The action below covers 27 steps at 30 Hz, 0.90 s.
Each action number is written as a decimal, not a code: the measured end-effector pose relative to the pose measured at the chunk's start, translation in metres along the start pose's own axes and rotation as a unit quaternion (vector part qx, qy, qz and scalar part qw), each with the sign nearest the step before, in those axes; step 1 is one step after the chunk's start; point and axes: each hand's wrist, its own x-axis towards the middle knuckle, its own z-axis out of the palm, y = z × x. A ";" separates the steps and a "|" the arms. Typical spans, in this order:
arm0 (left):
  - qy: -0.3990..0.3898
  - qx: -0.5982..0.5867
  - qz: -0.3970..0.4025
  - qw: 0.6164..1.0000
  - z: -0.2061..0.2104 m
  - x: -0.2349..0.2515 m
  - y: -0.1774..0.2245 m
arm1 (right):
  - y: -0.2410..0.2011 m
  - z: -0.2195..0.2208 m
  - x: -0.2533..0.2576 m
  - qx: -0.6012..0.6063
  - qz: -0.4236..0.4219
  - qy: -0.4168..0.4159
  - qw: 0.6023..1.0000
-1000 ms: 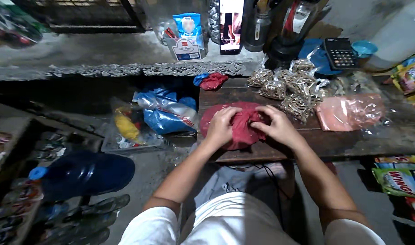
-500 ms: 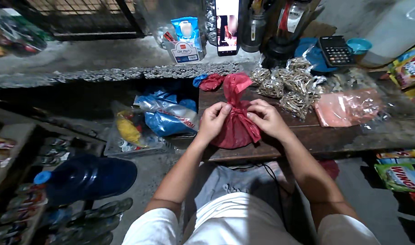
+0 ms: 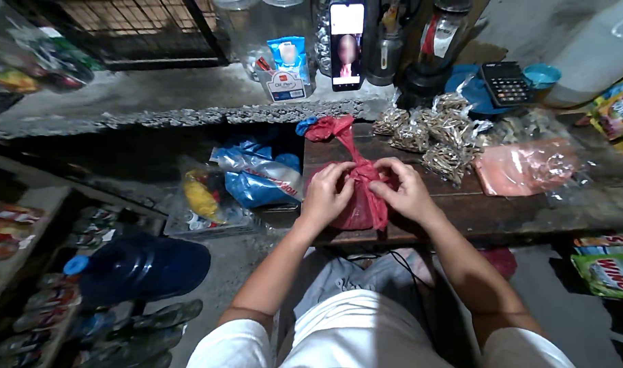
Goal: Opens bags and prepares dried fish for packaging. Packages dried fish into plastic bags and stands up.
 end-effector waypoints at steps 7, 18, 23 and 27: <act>0.006 -0.007 0.011 1.000 -0.005 -0.004 -0.001 | 0.008 0.002 0.003 -0.051 -0.026 0.013 0.998; -0.089 -0.011 -0.013 0.996 -0.013 0.010 0.002 | 0.003 0.000 0.002 0.003 -0.050 0.010 0.999; -0.050 -0.021 -0.039 0.998 -0.016 0.013 0.001 | 0.007 -0.007 0.001 0.018 -0.049 0.022 0.998; -0.005 -0.021 -0.076 0.997 -0.019 0.015 -0.005 | 0.009 -0.017 0.000 0.018 -0.019 0.036 0.999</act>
